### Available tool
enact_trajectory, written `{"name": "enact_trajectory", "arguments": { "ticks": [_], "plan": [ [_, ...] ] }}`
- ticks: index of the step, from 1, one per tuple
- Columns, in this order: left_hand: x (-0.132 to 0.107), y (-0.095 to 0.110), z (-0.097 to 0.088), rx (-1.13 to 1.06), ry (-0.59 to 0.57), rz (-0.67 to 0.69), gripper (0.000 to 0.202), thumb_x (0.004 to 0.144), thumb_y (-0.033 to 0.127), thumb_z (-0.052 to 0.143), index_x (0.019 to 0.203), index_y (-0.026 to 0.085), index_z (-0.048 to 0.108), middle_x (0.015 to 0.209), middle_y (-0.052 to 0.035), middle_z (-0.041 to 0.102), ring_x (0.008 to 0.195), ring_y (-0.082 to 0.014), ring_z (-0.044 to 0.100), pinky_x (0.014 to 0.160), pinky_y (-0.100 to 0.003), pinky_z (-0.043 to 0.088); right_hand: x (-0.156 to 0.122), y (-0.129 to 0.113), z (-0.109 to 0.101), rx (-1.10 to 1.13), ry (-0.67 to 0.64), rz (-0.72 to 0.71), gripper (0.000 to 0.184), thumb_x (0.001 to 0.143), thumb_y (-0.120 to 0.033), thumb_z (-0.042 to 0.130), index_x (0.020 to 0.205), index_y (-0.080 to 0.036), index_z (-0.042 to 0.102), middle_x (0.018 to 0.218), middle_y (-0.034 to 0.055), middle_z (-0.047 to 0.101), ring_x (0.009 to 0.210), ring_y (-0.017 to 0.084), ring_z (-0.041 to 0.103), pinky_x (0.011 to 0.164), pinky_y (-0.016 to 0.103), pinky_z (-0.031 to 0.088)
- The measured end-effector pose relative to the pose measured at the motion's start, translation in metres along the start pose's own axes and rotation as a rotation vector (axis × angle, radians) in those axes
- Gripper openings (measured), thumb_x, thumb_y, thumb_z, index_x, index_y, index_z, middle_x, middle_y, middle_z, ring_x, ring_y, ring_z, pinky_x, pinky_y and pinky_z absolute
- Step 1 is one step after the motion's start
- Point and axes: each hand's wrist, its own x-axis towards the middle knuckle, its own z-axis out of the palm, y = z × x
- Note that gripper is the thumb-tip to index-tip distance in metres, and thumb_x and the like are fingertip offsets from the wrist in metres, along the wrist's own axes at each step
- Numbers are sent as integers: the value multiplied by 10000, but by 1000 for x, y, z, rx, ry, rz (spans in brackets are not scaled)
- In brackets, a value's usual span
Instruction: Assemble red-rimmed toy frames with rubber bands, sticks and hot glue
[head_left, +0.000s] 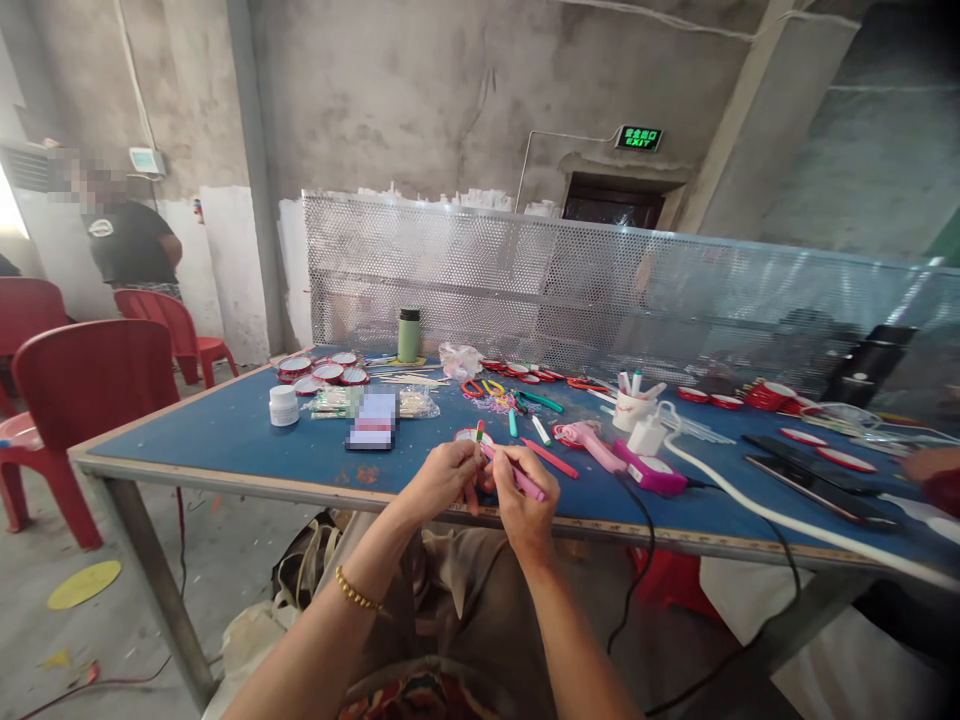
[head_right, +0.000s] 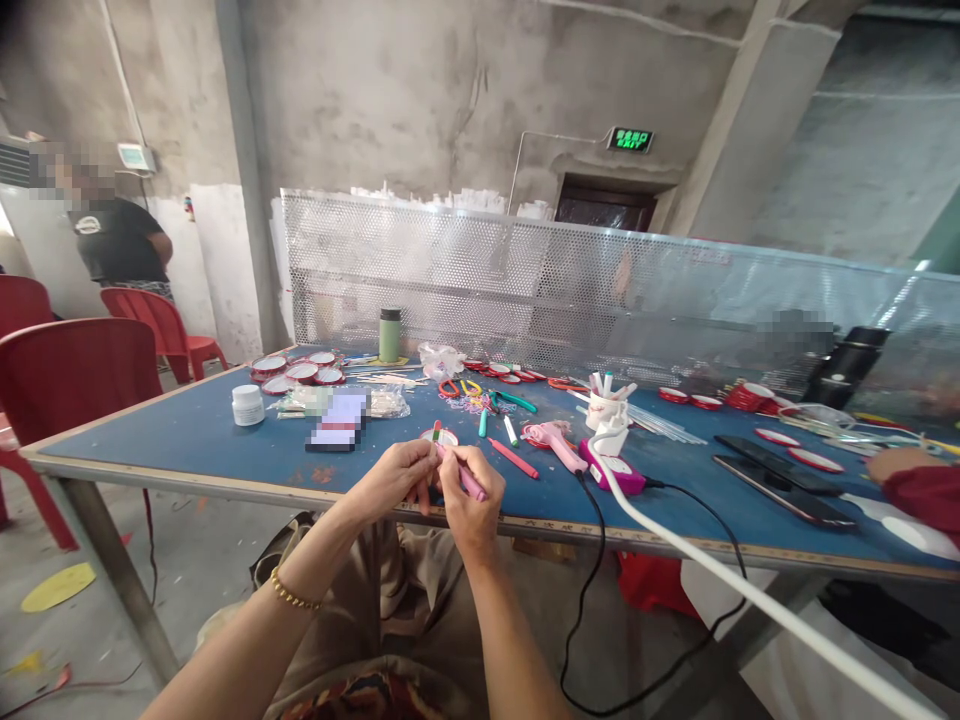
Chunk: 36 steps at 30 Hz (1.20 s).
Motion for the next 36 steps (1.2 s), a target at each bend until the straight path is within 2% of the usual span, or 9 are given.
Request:
{"name": "enact_trajectory", "arguments": {
  "ticks": [15,22,36],
  "plan": [
    [-1,3,1,-33,1,-10,383,923,517,421,806,163,507,738,-6,637,461,-99,616,406,-184,316,-1,3,1,-12,7,-12,174,915,-253,548,765,-194,614,597,-16,615,500,124,555,535,239,457],
    [1,-2,0,-32,2,1,345,926,480,432,806,164,498,786,-19,673,473,-101,626,416,-183,326,-1,1,2,31,47,46,172,910,-268,558,774,-183,619,613,-18,612,478,111,563,507,222,468],
    [0,-2,0,-24,7,1,369,930,502,421,812,163,507,763,-11,655,467,-99,622,413,-183,323,-1,3,4,18,29,-11,172,914,-243,557,764,-180,612,604,-19,605,500,111,541,527,226,448]
  ]
}}
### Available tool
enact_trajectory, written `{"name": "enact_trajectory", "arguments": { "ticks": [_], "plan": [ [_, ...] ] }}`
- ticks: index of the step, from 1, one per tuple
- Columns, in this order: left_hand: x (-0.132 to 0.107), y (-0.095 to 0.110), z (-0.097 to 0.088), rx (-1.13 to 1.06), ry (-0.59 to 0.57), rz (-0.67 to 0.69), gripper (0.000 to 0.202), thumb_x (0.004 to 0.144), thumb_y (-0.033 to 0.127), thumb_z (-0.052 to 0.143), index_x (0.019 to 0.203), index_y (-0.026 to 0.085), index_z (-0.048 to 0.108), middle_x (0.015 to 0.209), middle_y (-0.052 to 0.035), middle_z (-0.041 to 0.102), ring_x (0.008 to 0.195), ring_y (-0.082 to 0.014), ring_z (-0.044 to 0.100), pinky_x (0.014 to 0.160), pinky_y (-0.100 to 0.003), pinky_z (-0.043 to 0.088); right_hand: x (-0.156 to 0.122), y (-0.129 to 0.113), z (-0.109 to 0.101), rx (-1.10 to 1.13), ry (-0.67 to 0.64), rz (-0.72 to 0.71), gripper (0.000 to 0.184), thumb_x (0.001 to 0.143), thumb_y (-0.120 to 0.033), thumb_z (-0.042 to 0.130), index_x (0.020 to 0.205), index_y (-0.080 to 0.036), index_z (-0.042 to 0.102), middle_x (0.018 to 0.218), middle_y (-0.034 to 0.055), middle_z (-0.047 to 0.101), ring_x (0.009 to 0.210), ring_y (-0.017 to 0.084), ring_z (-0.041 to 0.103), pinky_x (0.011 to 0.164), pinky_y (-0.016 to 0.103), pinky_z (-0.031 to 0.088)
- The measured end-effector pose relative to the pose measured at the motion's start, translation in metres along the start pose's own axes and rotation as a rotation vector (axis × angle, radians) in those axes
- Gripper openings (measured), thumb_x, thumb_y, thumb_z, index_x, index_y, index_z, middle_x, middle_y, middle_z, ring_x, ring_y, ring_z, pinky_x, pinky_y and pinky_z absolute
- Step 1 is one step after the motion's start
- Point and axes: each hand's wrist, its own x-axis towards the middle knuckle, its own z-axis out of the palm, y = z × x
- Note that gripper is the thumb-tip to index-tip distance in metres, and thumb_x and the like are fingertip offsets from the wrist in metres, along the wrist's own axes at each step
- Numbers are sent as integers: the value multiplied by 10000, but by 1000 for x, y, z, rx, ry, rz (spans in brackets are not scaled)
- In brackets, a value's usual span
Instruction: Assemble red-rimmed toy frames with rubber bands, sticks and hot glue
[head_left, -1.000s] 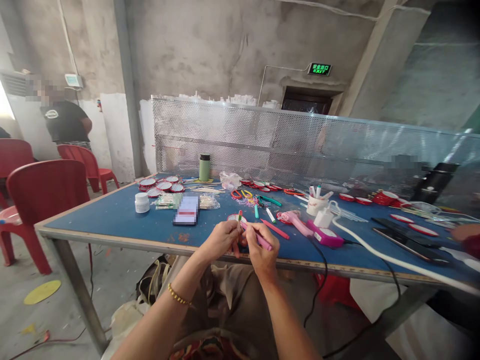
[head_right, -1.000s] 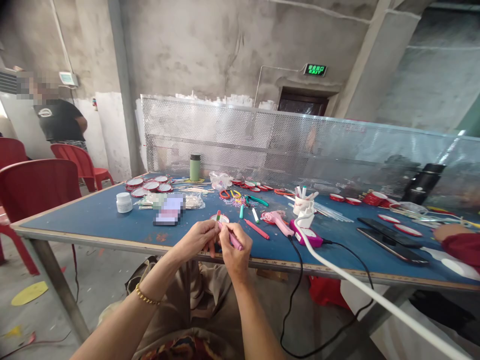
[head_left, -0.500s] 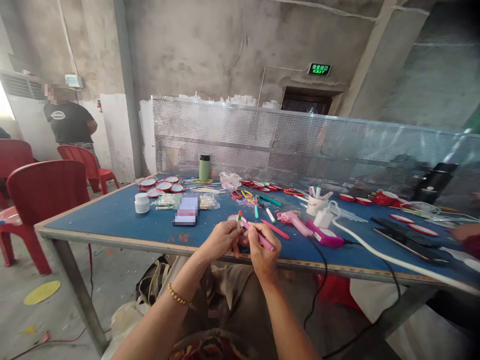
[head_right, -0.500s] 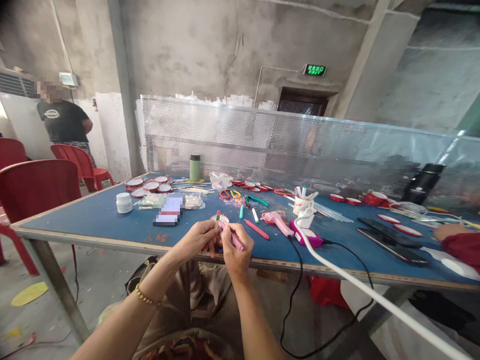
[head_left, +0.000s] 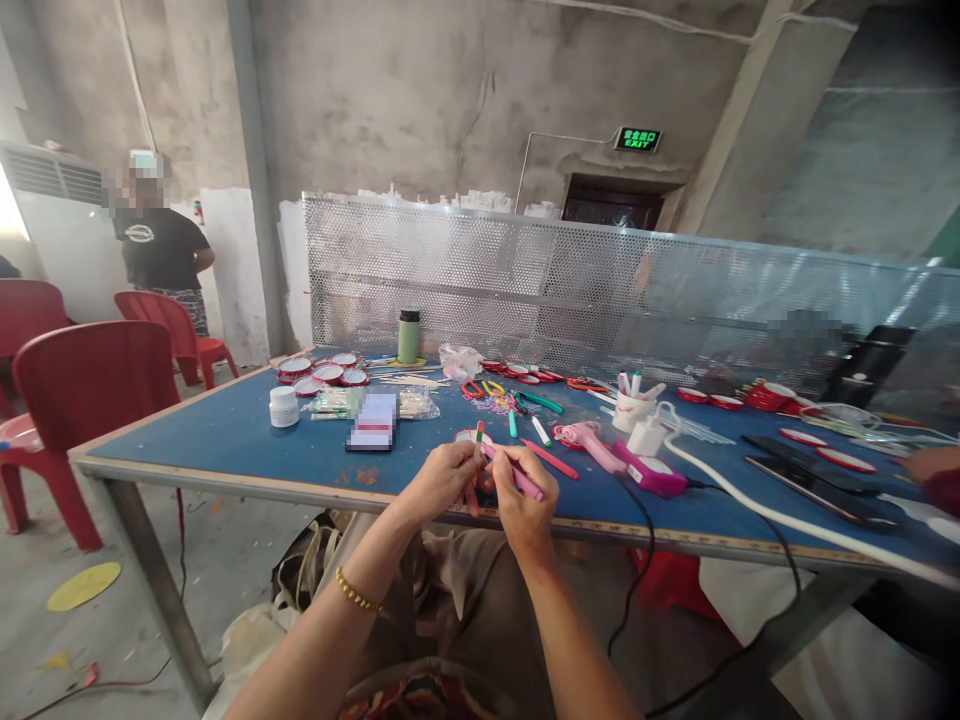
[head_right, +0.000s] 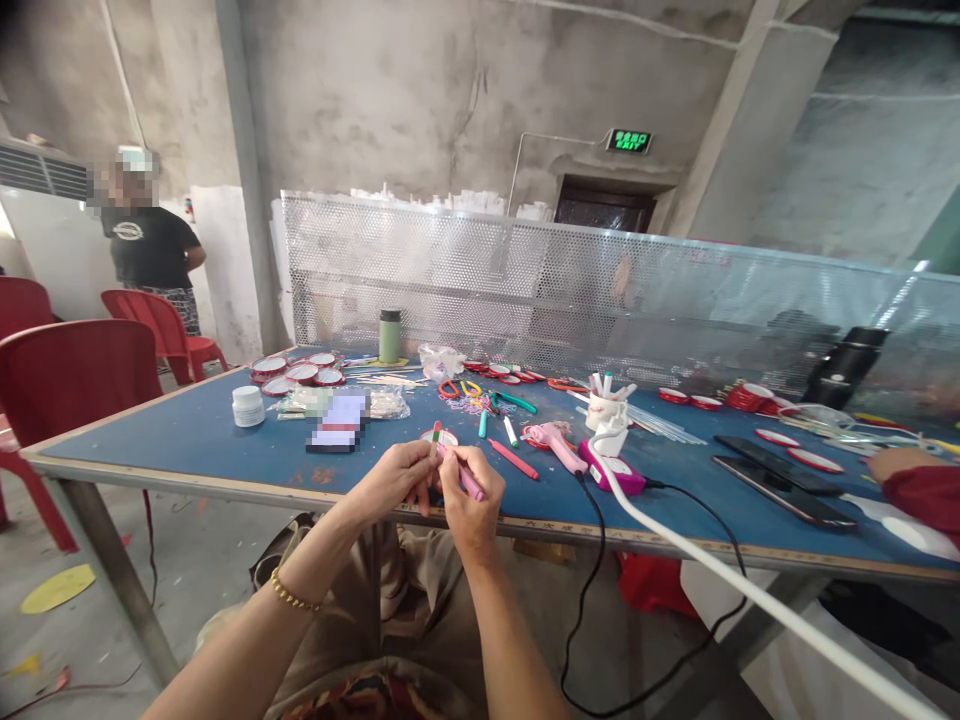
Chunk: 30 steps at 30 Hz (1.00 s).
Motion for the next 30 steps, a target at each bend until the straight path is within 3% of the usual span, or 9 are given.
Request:
{"name": "enact_trajectory", "arguments": {
  "ticks": [30],
  "plan": [
    [1,3,2,-36,1,-40,380,905,526,445,811,163,512,785,-21,672,459,-94,610,418,-187,328,1,2,-2,-12,-4,31,187,912,-274,554,760,-184,613,615,-13,604,511,122,550,534,235,458]
  ]
}}
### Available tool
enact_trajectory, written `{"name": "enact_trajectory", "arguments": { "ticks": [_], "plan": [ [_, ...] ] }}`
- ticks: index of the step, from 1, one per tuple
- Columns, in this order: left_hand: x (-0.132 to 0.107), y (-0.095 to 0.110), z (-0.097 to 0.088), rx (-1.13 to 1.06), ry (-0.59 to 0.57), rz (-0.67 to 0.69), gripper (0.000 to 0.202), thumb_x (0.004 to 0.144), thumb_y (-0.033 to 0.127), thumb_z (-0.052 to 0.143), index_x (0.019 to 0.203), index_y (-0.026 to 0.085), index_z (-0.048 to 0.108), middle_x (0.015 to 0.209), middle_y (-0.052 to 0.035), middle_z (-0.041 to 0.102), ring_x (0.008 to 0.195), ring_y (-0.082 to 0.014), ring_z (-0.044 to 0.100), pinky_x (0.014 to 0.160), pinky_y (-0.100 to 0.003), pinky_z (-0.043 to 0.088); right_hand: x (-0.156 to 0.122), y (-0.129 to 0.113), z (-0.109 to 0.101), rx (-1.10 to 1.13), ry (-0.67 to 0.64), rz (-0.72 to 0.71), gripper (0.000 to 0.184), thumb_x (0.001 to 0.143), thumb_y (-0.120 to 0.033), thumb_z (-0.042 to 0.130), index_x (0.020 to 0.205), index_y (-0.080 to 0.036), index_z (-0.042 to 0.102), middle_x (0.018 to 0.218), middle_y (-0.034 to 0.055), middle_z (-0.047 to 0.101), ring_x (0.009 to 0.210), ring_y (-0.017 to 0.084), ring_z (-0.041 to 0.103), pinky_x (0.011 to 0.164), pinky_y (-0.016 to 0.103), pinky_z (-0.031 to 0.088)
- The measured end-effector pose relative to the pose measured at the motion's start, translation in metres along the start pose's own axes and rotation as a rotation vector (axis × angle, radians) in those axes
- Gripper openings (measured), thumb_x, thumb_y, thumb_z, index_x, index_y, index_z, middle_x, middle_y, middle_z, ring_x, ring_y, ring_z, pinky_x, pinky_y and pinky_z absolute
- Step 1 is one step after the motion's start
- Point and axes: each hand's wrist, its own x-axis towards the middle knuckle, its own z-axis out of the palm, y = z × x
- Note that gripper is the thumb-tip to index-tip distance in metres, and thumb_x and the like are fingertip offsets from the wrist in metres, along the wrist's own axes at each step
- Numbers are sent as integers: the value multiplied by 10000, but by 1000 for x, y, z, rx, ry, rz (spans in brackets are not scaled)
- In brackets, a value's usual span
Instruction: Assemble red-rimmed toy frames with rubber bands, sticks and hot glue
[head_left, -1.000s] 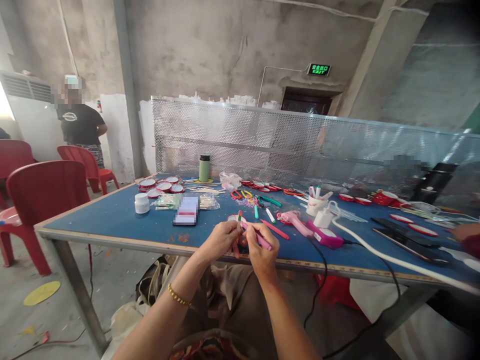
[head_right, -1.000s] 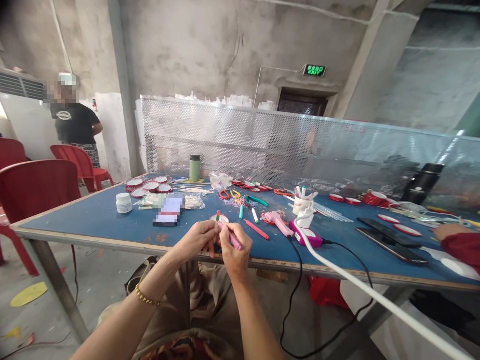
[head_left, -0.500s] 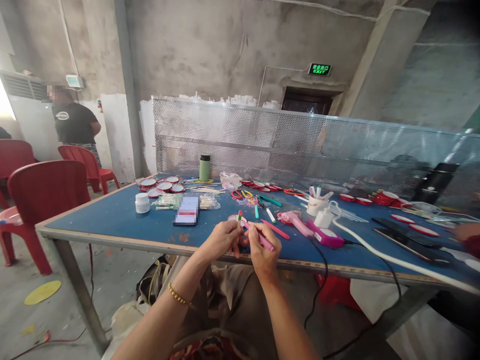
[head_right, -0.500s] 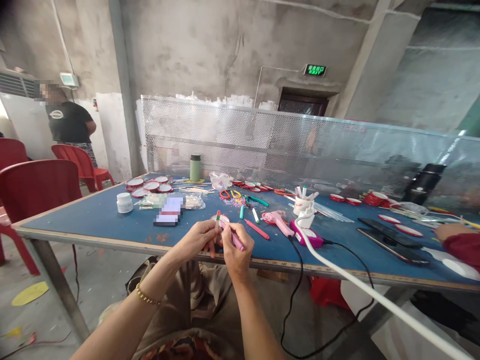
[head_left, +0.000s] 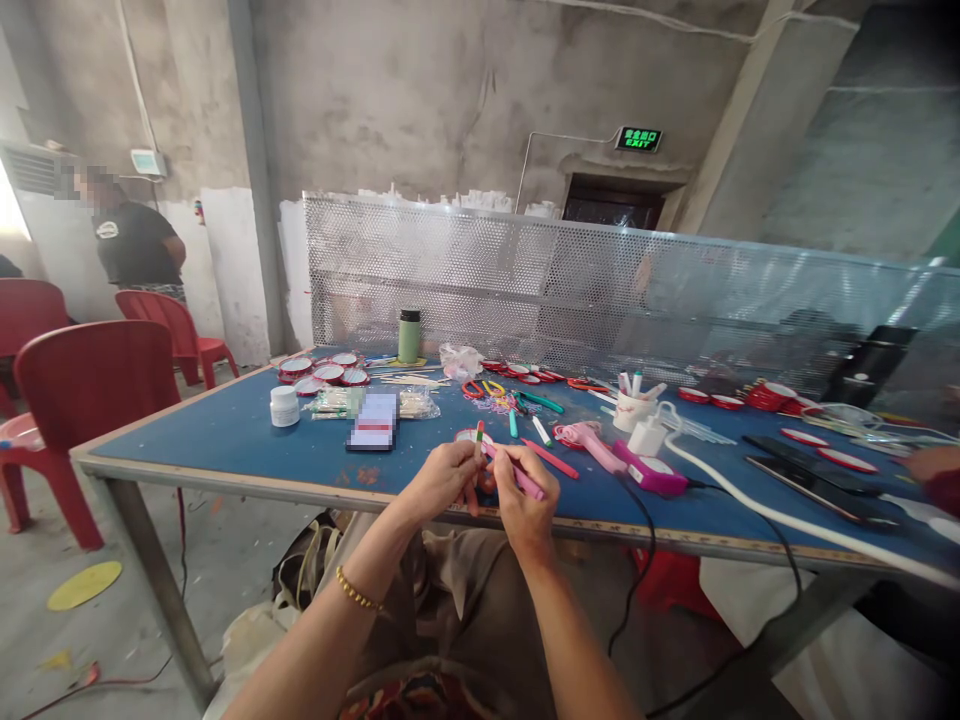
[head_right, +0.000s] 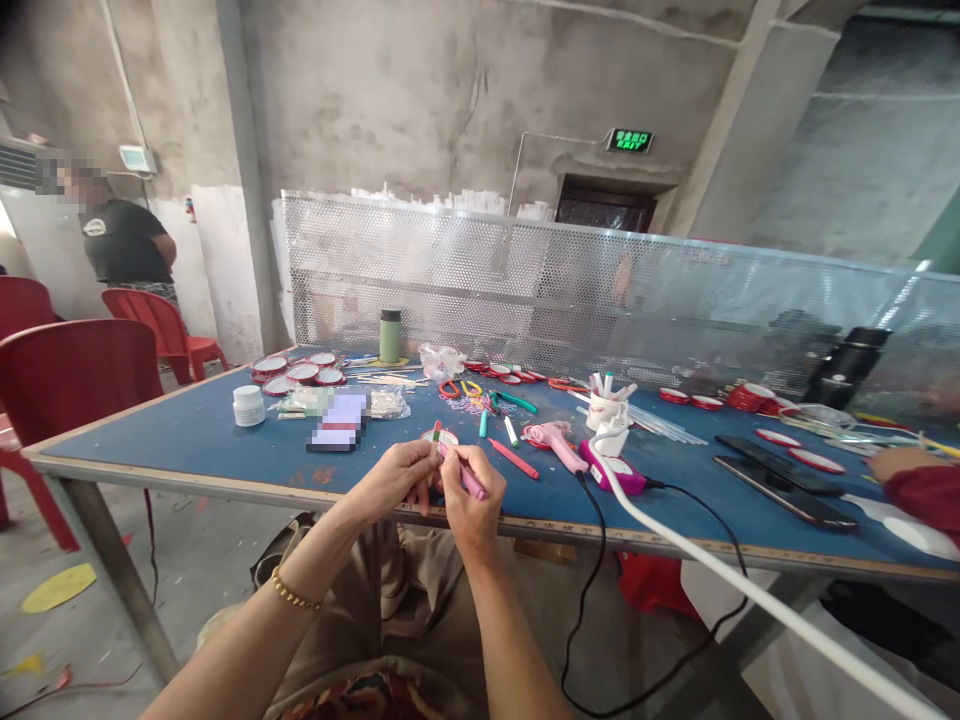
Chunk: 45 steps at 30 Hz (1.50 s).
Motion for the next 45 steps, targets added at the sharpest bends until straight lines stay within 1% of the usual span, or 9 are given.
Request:
{"name": "enact_trajectory", "arguments": {
  "ticks": [8,17,21,31,37,45],
  "plan": [
    [0,0,0,21,-4,4,380,905,525,442,797,167,508,779,-18,677,455,-92,602,425,-194,335,0,0,0,-12,-2,27,199,908,-296,551,755,-186,613,620,-8,611,522,129,556,548,240,462],
    [-1,1,-2,-17,-3,4,324,906,472,459,797,169,494,763,-20,686,448,-98,602,419,-191,328,-2,3,-1,-3,19,55,190,915,-299,555,775,-188,620,638,-4,629,532,130,581,552,238,477],
    [-1,1,-1,-25,-4,3,318,910,459,456,800,164,500,775,-21,686,444,-93,600,421,-189,337,-2,2,-1,7,15,40,188,913,-291,559,769,-187,621,623,-11,626,505,121,575,532,229,473],
    [-1,2,-1,-6,10,-1,350,902,496,459,785,168,491,764,-13,669,445,-92,596,420,-192,325,-1,-3,0,32,-6,9,180,912,-270,555,767,-188,622,602,-19,605,487,115,546,520,235,455],
    [-2,3,0,-14,13,-10,371,896,519,460,782,168,497,751,-12,659,448,-95,594,418,-195,324,0,-4,0,2,-4,-20,186,911,-267,555,750,-192,611,592,-15,612,495,122,550,527,240,455],
    [-2,3,-1,-8,7,-6,372,900,521,456,795,167,506,748,-7,661,445,-94,593,418,-195,324,-2,-3,1,33,-7,24,194,912,-287,553,758,-189,617,601,-17,600,498,122,547,524,239,455]
  ]
}}
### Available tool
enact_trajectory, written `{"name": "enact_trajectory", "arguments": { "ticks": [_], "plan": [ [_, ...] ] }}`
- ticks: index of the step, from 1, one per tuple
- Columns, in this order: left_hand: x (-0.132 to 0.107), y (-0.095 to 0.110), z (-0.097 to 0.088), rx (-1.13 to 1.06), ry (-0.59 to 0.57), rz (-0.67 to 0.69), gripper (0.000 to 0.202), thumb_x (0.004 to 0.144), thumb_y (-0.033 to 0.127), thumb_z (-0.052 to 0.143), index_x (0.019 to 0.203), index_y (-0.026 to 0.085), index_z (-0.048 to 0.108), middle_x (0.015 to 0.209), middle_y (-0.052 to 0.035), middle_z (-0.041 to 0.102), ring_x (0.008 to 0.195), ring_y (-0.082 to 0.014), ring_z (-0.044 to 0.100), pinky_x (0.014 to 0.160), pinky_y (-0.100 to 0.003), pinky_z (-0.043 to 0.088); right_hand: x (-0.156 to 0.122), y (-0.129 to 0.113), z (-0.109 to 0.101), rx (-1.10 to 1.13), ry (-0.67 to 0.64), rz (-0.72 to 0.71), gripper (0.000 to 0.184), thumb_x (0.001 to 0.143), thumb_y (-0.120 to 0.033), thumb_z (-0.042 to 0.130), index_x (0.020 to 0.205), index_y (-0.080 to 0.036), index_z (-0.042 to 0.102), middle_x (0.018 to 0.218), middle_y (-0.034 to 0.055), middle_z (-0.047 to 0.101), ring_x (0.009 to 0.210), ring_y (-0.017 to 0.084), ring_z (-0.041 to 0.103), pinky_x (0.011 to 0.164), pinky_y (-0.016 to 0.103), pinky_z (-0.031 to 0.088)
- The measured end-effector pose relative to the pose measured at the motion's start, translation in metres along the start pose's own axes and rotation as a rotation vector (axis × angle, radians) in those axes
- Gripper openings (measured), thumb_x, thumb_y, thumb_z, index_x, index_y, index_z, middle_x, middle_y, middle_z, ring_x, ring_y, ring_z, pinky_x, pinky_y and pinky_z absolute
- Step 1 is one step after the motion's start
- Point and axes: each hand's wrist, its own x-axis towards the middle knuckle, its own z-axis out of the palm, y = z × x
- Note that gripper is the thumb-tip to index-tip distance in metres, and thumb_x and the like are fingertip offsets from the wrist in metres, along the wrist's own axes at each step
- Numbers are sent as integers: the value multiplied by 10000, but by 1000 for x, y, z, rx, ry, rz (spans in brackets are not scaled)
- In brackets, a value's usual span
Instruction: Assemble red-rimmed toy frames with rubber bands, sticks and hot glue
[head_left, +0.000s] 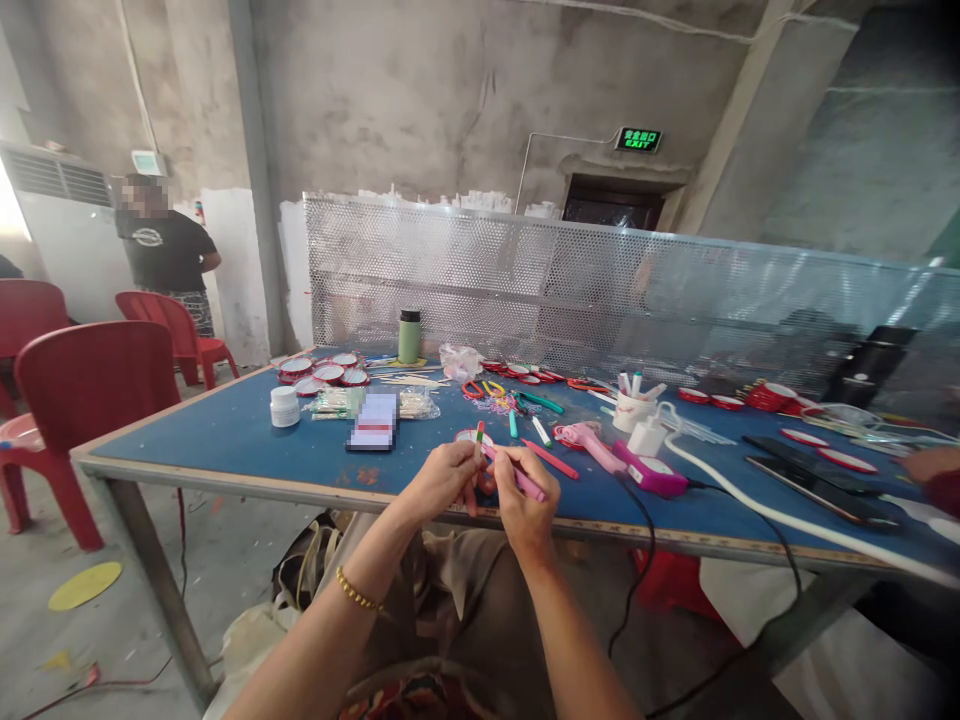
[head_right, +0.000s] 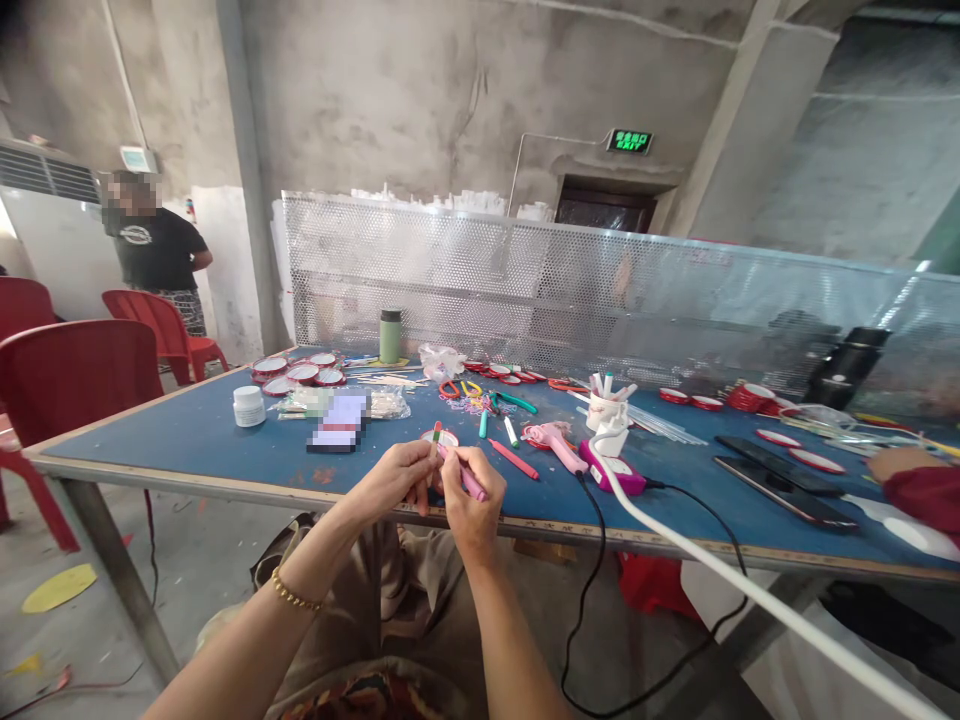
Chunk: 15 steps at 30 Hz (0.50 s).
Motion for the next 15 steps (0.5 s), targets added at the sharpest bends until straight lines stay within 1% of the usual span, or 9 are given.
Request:
{"name": "enact_trajectory", "arguments": {
  "ticks": [8,12,15],
  "plan": [
    [0,-1,-1,2,-6,8,360,900,509,464,785,170,498,753,-9,670,443,-95,594,422,-192,333,0,1,0,-13,13,3,212,918,-315,550,761,-189,617,598,-15,604,487,124,553,518,239,463],
    [1,-2,-1,-19,-8,6,339,903,489,465,794,170,497,763,-16,677,440,-96,595,419,-189,334,0,0,0,11,39,21,193,913,-305,560,772,-189,623,608,-16,612,474,120,564,505,233,467],
    [1,-3,-1,-24,-6,2,346,896,498,473,788,169,496,761,-15,673,442,-99,598,420,-189,329,0,-1,0,7,29,8,185,910,-290,562,770,-187,625,603,-18,606,478,119,553,514,235,463]
  ]
}}
